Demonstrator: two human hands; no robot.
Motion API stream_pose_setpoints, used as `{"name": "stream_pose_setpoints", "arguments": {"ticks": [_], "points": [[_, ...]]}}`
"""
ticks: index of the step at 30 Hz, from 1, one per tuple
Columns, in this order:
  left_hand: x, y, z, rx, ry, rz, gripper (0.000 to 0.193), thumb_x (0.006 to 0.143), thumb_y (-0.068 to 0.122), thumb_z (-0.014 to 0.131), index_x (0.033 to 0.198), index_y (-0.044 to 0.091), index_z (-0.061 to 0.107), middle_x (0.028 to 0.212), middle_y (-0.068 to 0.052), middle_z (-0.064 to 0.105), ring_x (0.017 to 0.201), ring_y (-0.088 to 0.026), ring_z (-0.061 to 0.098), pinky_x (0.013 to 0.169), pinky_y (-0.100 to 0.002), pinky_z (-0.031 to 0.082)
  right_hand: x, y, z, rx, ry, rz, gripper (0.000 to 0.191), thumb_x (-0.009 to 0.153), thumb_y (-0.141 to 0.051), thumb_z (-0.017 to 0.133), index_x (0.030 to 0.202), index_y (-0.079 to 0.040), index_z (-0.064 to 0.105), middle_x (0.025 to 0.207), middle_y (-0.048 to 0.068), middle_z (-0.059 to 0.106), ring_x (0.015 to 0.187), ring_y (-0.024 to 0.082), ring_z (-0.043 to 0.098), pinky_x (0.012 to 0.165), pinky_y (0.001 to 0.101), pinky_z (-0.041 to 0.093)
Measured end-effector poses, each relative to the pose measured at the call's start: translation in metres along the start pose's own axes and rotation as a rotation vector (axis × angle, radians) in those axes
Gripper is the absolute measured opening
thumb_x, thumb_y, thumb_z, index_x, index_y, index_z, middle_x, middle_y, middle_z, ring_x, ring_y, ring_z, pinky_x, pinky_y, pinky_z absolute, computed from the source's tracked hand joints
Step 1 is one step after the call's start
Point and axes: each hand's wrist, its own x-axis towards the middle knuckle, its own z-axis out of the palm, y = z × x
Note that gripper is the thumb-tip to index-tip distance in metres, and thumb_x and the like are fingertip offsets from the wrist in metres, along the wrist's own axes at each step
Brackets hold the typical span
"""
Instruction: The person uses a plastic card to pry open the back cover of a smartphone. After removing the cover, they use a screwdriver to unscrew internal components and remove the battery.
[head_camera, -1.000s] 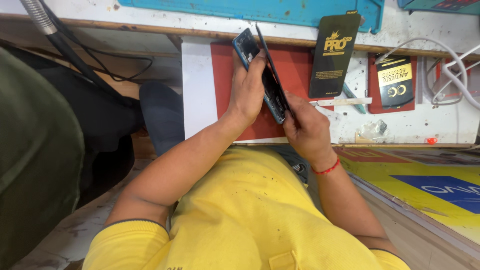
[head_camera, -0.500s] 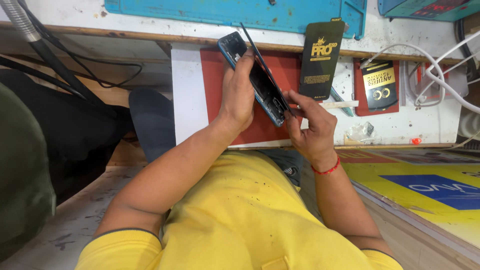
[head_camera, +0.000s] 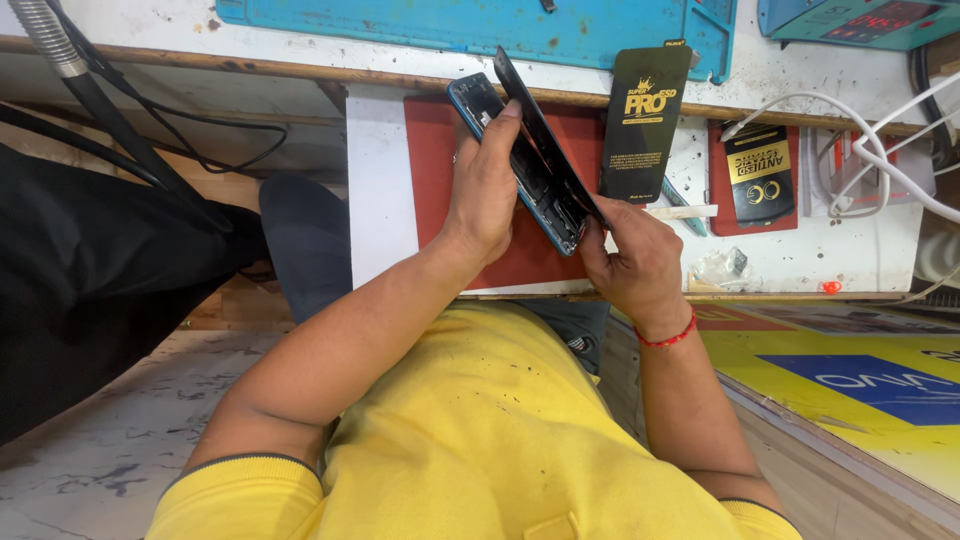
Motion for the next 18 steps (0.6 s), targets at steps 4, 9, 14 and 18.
{"name": "stream_pose_setpoints", "arguments": {"ticks": [4,9,14,18], "points": [[0.000,0.002,0.000,-0.026,-0.037,-0.020,0.023,0.104,0.027,0.055,0.116,0.007,0.056,0.103,-0.003,0.061,0.097,-0.012,0.057,0.090,-0.033,0.048,-0.002,-0.006,0.002,-0.033,0.079,0.066,0.028,0.093,0.006,0.072,0.119,-0.002,0.070,0.097,0.015,0.074,0.083,0.028,0.074,0.072,0.0350,0.058],[-0.001,0.003,0.001,-0.009,-0.057,-0.035,0.027,0.105,0.028,0.055,0.118,0.004,0.059,0.108,-0.005,0.065,0.102,-0.013,0.061,0.095,-0.032,0.049,-0.003,-0.013,0.004,0.025,0.160,0.116,0.026,0.098,0.005,0.071,0.123,-0.002,0.070,0.101,0.014,0.075,0.088,0.023,0.077,0.075,0.0323,0.059],[-0.002,0.011,0.002,-0.056,-0.097,-0.046,0.031,0.106,0.033,0.054,0.115,0.004,0.059,0.104,-0.008,0.064,0.095,-0.016,0.065,0.084,-0.037,0.056,0.000,-0.015,-0.003,0.217,0.081,0.185,0.030,0.097,0.007,0.070,0.127,0.002,0.067,0.111,0.016,0.076,0.098,0.019,0.077,0.086,0.0281,0.063],[-0.001,0.018,0.001,-0.129,-0.121,-0.075,0.036,0.105,0.041,0.053,0.110,0.006,0.058,0.097,-0.008,0.062,0.088,-0.018,0.067,0.071,-0.042,0.062,0.003,-0.007,-0.010,0.504,-0.035,0.252,0.037,0.095,0.007,0.069,0.132,0.002,0.065,0.122,0.018,0.071,0.112,0.021,0.073,0.096,0.0305,0.063]]}}
